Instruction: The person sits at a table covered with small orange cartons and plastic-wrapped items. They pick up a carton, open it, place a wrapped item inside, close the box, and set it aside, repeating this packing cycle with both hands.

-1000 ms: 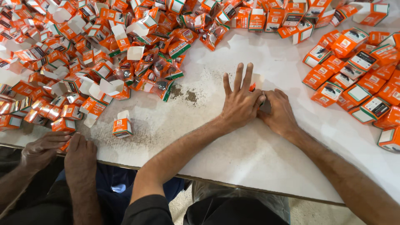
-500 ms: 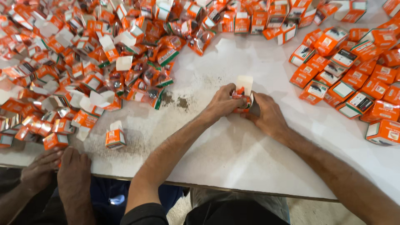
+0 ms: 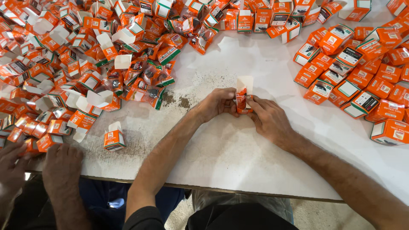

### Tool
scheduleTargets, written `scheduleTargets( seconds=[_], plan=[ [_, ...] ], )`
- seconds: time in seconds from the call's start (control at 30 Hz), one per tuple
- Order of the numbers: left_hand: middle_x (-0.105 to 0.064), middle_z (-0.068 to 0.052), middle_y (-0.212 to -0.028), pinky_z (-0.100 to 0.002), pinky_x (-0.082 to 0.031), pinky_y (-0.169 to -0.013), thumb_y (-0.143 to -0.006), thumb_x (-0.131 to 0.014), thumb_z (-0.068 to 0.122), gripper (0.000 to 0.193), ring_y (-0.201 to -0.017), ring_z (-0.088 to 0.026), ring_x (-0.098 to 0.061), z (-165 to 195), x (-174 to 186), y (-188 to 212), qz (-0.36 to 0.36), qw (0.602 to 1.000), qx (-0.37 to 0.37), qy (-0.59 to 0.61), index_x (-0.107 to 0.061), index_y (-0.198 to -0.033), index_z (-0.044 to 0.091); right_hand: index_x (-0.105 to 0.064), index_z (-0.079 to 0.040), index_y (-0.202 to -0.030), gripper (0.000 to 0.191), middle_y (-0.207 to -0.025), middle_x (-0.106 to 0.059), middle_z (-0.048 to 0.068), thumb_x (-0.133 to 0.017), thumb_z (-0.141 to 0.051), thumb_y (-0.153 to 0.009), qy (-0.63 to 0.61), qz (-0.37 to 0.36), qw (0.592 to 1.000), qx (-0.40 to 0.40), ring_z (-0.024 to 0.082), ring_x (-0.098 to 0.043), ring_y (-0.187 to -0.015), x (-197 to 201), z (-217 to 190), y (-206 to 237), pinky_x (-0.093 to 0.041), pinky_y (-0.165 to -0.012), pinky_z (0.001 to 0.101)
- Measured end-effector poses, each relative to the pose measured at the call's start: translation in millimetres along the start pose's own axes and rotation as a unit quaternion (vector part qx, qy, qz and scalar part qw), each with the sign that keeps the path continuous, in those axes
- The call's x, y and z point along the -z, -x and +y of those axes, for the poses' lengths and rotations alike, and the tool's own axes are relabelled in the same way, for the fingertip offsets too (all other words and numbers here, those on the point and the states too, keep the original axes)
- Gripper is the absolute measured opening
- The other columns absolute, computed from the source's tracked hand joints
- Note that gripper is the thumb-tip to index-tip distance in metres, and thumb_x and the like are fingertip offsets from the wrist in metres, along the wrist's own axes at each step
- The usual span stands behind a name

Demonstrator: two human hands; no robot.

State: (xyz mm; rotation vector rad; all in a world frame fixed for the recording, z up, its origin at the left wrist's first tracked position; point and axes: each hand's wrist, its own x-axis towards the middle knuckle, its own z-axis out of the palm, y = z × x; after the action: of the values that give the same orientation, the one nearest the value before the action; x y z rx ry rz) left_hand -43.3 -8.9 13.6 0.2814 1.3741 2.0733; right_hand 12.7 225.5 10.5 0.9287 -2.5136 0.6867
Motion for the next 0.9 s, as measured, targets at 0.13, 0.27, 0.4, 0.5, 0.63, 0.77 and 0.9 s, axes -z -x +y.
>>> scheduleTargets(
  seconds=[0.13, 0.27, 0.4, 0.5, 0.63, 0.77, 0.9],
  plan=[
    [-0.072, -0.009, -0.094, -0.035, -0.066, -0.07, -0.09, -0.07, 0.023, 0.038, -0.079, -0.017, -0.072, 3.1, 2.0, -12.9, 0.035, 0.996, 0.067, -0.04, -0.065, -0.117, -0.004, -0.059, -0.005, -0.131, 0.053, -0.123, -0.07, 0.02, -0.078, -0.011, -0.083, -0.015, 0.007, 1.0, 0.007, 0.036, -0.068, -0.112, -1.1, 2.2, -1.4, -0.052, -0.097, 0.046],
    [-0.069, -0.011, -0.093, -0.037, -0.06, -0.064, -0.088, -0.074, 0.014, 0.031, -0.074, -0.019, -0.064, 0.0, -0.4, -29.9, 0.086, 0.981, 0.049, -0.17, -0.072, -0.115, -0.001, -0.058, -0.007, -0.126, 0.05, -0.106, -0.072, 0.017, -0.079, -0.01, -0.081, -0.033, -0.018, 0.998, -0.055, 0.038, -0.069, -0.101, -0.1, -1.1, -3.5, -0.054, -0.089, 0.0482],
    [-0.071, -0.014, -0.116, -0.035, -0.063, -0.069, -0.083, -0.072, 0.006, 0.031, -0.085, -0.022, -0.075, -16.9, -16.6, -26.8, 0.159, 0.91, -0.142, -0.356, -0.075, -0.113, -0.001, -0.056, -0.01, -0.127, 0.05, -0.099, -0.073, 0.015, -0.08, -0.009, -0.082, -0.048, -0.042, 0.992, -0.112, 0.038, -0.07, -0.095, 3.5, -4.9, -4.9, -0.054, -0.082, 0.0489],
    [-0.07, -0.012, -0.131, -0.034, -0.064, -0.091, -0.092, -0.067, 0.002, 0.035, -0.111, -0.024, -0.074, -33.1, -29.8, -1.9, 0.148, 0.818, -0.323, -0.452, -0.071, -0.127, 0.002, -0.05, -0.008, -0.124, 0.052, -0.103, -0.072, 0.017, -0.081, -0.013, -0.083, -0.069, -0.048, 0.985, -0.152, 0.04, -0.069, -0.099, 2.8, -5.2, -4.8, -0.055, -0.08, 0.0501],
    [-0.063, -0.016, -0.14, -0.044, -0.054, -0.11, -0.091, -0.079, 0.013, 0.043, -0.136, -0.036, -0.058, -28.5, -28.8, 21.0, 0.078, 0.753, -0.41, -0.509, -0.065, -0.13, 0.001, -0.041, -0.005, -0.123, 0.059, -0.112, -0.069, 0.021, -0.083, -0.017, -0.084, -0.098, -0.006, 0.985, -0.141, 0.042, -0.069, -0.106, -1.1, -2.0, -2.9, -0.055, -0.083, 0.05],
    [-0.061, -0.017, -0.143, -0.045, -0.051, -0.112, -0.09, -0.079, 0.013, 0.039, -0.139, -0.036, -0.054, -22.1, -26.6, 25.2, 0.075, 0.74, -0.384, -0.548, -0.065, -0.125, 0.002, -0.041, -0.006, -0.122, 0.059, -0.114, -0.07, 0.02, -0.082, -0.016, -0.081, -0.08, -0.034, 0.983, -0.159, 0.041, -0.068, -0.106, -3.2, 0.8, -3.2, -0.055, -0.084, 0.049],
    [-0.063, -0.014, -0.144, -0.044, -0.054, -0.114, -0.095, -0.076, 0.011, 0.027, -0.139, -0.033, -0.059, -28.6, -29.1, 20.7, 0.108, 0.765, -0.38, -0.508, -0.067, -0.119, 0.004, -0.042, -0.006, -0.122, 0.057, -0.113, -0.071, 0.018, -0.083, -0.02, -0.084, -0.077, -0.049, 0.981, -0.17, 0.04, -0.069, -0.106, -1.9, 1.0, -4.0, -0.055, -0.084, 0.0488]
  ],
)
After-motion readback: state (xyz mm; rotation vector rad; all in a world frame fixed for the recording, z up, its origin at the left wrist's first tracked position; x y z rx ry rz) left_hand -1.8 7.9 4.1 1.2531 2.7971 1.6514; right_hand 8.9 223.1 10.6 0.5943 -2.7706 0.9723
